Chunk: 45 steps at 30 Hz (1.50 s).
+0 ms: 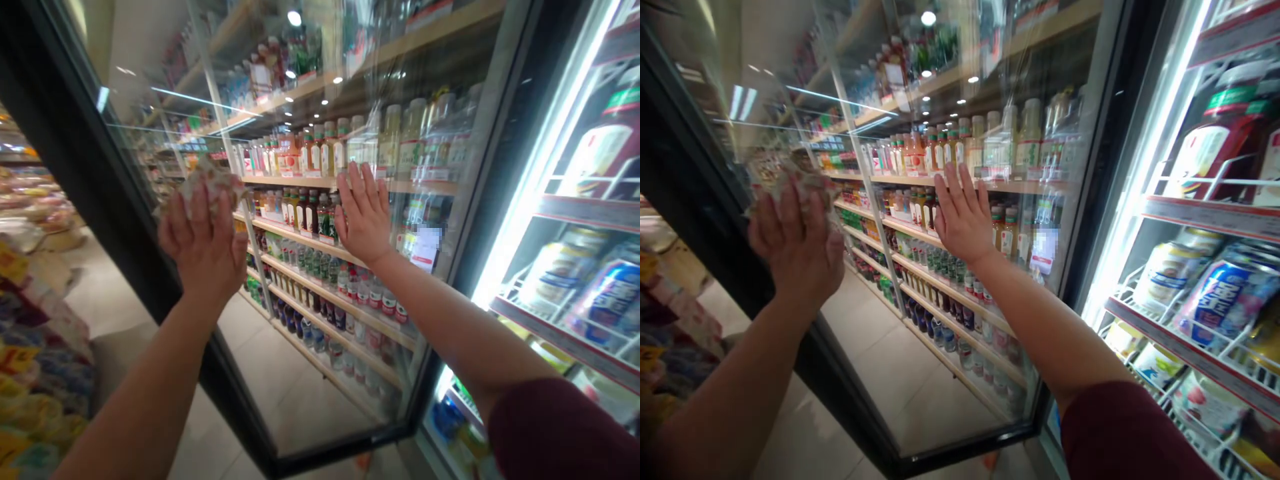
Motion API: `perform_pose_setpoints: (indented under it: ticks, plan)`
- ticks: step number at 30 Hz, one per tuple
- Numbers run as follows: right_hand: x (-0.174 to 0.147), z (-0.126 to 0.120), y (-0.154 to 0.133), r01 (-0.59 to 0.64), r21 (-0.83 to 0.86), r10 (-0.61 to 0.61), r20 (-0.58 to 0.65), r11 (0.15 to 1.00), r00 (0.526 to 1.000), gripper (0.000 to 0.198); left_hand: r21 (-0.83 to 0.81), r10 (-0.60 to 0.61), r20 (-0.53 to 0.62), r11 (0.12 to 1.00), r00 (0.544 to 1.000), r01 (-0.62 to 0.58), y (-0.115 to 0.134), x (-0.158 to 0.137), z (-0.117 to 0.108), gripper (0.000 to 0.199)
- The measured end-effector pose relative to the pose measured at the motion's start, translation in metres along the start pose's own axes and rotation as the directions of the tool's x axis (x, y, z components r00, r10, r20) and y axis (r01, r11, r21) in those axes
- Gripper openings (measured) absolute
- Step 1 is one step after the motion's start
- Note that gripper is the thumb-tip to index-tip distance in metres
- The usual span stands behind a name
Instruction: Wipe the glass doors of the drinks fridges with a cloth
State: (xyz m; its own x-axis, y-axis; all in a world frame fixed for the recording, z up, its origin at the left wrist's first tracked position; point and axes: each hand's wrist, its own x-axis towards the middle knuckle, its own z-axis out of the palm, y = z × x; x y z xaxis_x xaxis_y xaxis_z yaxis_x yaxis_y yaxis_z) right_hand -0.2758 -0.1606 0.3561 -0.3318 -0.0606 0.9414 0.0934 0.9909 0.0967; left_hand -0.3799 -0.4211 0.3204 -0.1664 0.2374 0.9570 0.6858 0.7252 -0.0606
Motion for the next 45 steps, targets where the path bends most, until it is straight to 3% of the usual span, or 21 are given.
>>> perform_pose_setpoints:
  ticks: [3,5,7,8,10,12,14,16,19,21,23,26,28,31,33,35,37,41,43,45]
  plan:
    - [0.000,0.000,0.001,0.000,-0.005,0.000,0.005,1.000,1.000,0.062,-0.030,0.023,0.013,0.999,1.000,-0.023,0.017,-0.042,0.018,0.073]
    - [0.000,0.001,0.001,0.006,-0.004,-0.006,0.001,1.000,1.000,0.062,-0.102,0.271,0.135,0.960,0.953,-0.259,0.023,-0.065,0.028,0.065]
    - [0.000,0.001,0.001,0.012,-0.001,-0.012,0.006,1.000,1.000,0.063,-0.117,0.374,0.181,0.927,0.910,-0.358,0.018,-0.062,0.025,0.066]
    - [0.000,0.001,0.001,0.014,-0.001,-0.014,0.011,1.000,1.000,0.063,-0.092,0.346,0.162,0.938,0.924,-0.335,0.013,-0.050,0.020,0.068]
    - [0.001,0.000,0.001,0.011,-0.002,-0.011,0.021,1.000,1.000,0.064,-0.025,0.176,0.063,0.984,0.982,-0.175,0.001,-0.015,0.005,0.070]
    - [0.001,-0.001,0.000,0.004,-0.003,-0.004,0.032,1.000,0.999,0.064,-0.013,0.016,0.016,1.000,1.000,-0.016,-0.005,0.010,-0.006,0.069]
    - [0.001,-0.001,0.000,-0.002,-0.003,0.002,0.041,1.000,0.999,0.063,-0.006,-0.048,0.011,0.999,0.999,0.048,0.001,0.005,-0.006,0.070]
    - [0.001,-0.001,0.000,0.000,-0.004,0.000,0.047,1.000,0.999,0.063,0.007,-0.005,0.022,1.000,1.000,0.005,0.014,-0.030,0.006,0.072]
    - [0.000,0.000,0.001,0.007,-0.004,-0.006,0.047,1.000,0.999,0.064,-0.044,0.253,0.106,0.967,0.962,-0.250,0.028,-0.086,0.027,0.075]
    - [0.000,0.001,0.001,0.010,-0.002,-0.009,0.042,1.000,0.999,0.065,-0.055,0.326,0.140,0.945,0.935,-0.321,0.023,-0.092,0.029,0.072]
    - [0.000,0.002,0.001,0.012,0.003,-0.012,0.039,1.000,0.999,0.065,-0.029,0.238,0.116,0.971,0.964,-0.236,0.011,-0.069,0.019,0.070]
    - [0.001,0.002,0.000,0.009,0.016,-0.010,0.038,1.000,0.999,0.065,0.013,-0.006,0.051,1.000,0.999,0.005,-0.001,-0.027,0.001,0.069]
    - [0.001,0.002,0.000,0.011,0.030,-0.012,0.032,0.999,0.999,0.065,0.002,-0.096,0.035,0.995,0.995,0.096,0.002,-0.027,0.001,0.069]
    - [0.001,0.002,0.001,0.021,0.045,-0.022,0.014,0.999,1.000,0.064,-0.004,-0.037,0.033,0.999,0.999,0.037,0.021,-0.074,0.019,0.078]
    - [0.001,0.003,0.002,0.028,0.049,-0.029,0.006,0.998,1.000,0.064,0.003,0.165,0.092,0.986,0.982,-0.166,0.030,-0.105,0.033,0.080]
    - [0.000,0.004,0.003,0.032,0.054,-0.032,0.002,0.998,0.999,0.064,0.006,0.283,0.132,0.958,0.950,-0.287,0.029,-0.108,0.036,0.078]
    - [0.000,0.004,0.003,0.032,0.063,-0.033,0.002,0.997,0.999,0.064,0.018,0.233,0.099,0.972,0.967,-0.236,0.022,-0.083,0.028,0.074]
    - [-0.001,0.004,0.004,0.030,0.077,-0.029,-0.005,0.997,1.000,0.065,-0.013,-0.024,0.023,1.000,0.999,0.024,0.015,-0.031,0.010,0.067]
    - [-0.002,0.005,0.005,0.038,0.079,-0.037,-0.011,0.996,0.999,0.066,-0.034,-0.066,0.026,0.997,0.997,0.067,0.027,-0.045,0.015,0.068]
    - [-0.002,0.005,0.006,0.050,0.079,-0.048,-0.026,0.996,0.999,0.066,-0.039,-0.037,0.055,0.999,0.998,0.039,0.047,-0.083,0.027,0.071]
